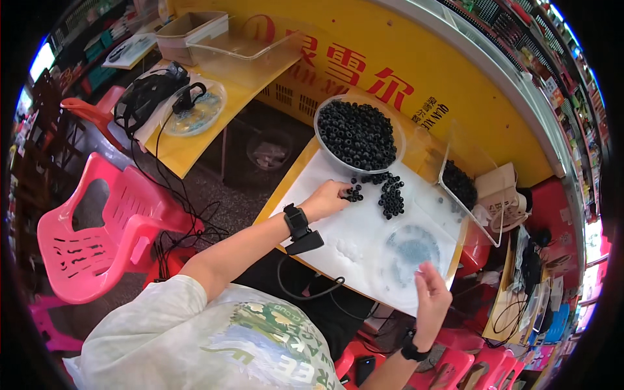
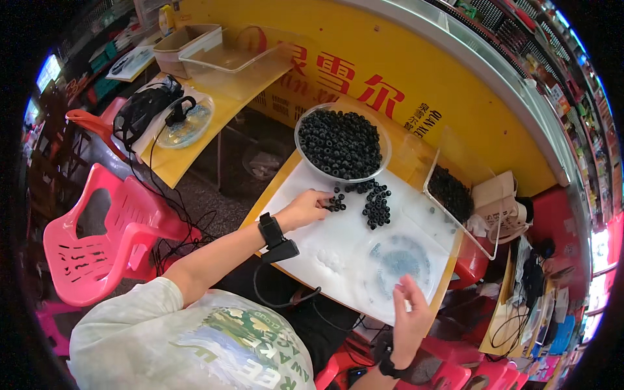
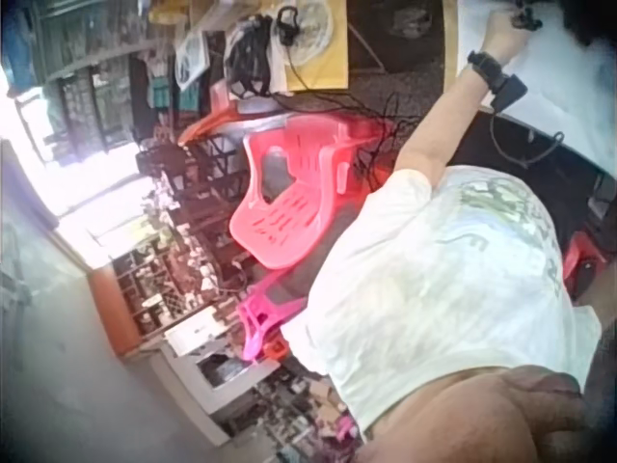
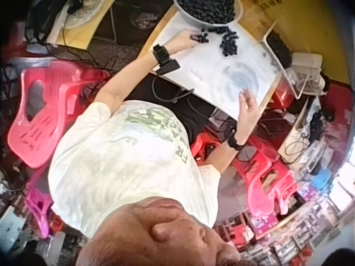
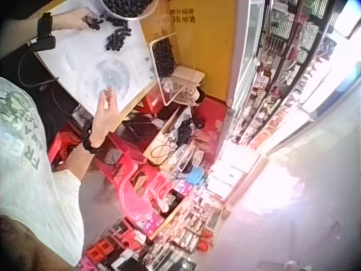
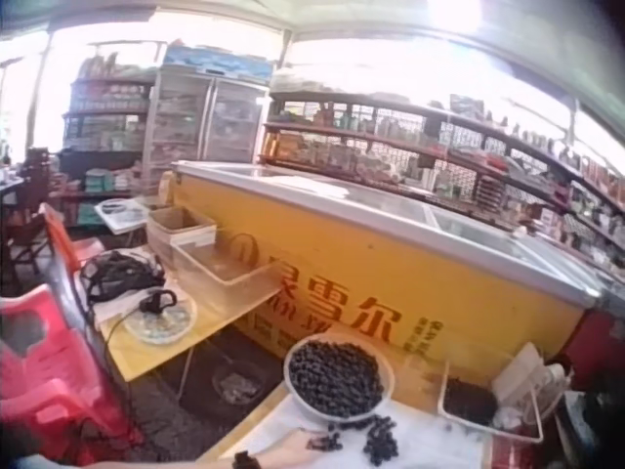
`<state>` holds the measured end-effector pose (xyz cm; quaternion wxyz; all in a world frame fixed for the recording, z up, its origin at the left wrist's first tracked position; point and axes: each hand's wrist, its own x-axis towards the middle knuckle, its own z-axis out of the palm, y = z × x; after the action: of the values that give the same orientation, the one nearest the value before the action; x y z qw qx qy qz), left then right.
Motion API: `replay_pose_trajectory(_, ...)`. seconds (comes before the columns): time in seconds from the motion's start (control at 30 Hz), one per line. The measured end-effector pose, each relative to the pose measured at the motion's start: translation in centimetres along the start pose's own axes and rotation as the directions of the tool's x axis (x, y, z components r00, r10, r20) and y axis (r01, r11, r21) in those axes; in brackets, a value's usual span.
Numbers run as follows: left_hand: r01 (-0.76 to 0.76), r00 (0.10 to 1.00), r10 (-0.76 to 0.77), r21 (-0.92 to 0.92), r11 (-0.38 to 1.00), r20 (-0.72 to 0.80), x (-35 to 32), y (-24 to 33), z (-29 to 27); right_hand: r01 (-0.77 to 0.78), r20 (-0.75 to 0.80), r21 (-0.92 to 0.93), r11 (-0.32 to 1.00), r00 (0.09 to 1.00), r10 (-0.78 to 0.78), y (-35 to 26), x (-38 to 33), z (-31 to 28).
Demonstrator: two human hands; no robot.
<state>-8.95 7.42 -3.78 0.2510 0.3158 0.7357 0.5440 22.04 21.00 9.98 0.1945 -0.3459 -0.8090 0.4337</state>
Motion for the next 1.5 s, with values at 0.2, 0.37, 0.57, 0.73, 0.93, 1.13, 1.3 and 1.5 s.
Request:
replay_pose_trajectory(0.2, 0.100, 0.994, -0.098, 0.045, 0.994, -0.044, 0.3, 2.9, 1.3, -0.030, 0.033, 0.114, 0.993, 0.999, 0.027, 0.2, -2.0, 3.9)
replay_pose_trajectory(0.37, -0.076, 0.987, 0.113, 0.284, 0.956, -0.114, 1.4, 1.7, 2.1, -0.031, 0.022, 0.102, 0.994, 0.999, 0.029, -0.1, -3.1, 4.6)
replay_pose_trajectory(0.57, -0.129, 0.976, 0.138, 0.060, 0.990, -0.167, -1.2, 4.5, 1.8, -0.052, -0.046, 0.177, 0.983, 0.997, 0.062, 0.6, -3.4, 4.2)
replay_pose_trajectory(0.73, 0.000, 0.994, 0.037, -0.344, 0.939, 0.102, -5.3, 5.3, 2.4, -0.005, -0.001, 0.334, 0.943, 1.000, 0.006, 0.3, -2.2, 9.1)
replay_pose_trajectory(0.93, 0.171, 0.956, -0.054, -0.395, 0.903, 0.290, -10.9, 3.1, 1.4, -0.096, 0.051, 0.445, 0.890, 0.995, 0.082, 1.2, -1.5, 16.1)
replay_pose_trajectory(1.13, 0.201, 0.956, -0.097, -0.375, 0.905, 0.278, -12.4, 1.5, 0.5, -0.248, 0.225, 0.394, 0.885, 0.960, 0.169, 0.7, -1.8, 16.8)
replay_pose_trajectory(1.3, 0.222, 0.945, -0.108, -0.363, 0.905, 0.310, -12.1, 1.4, 0.4, -0.170, 0.161, 0.325, 0.930, 0.979, 0.123, 1.0, -1.6, 16.8)
replay_pose_trajectory(1.5, 0.223, 0.951, -0.123, -0.350, 0.910, 0.285, -12.1, 0.9, 0.5, -0.082, 0.063, 0.269, 0.959, 0.996, 0.068, 1.0, -2.1, 17.1)
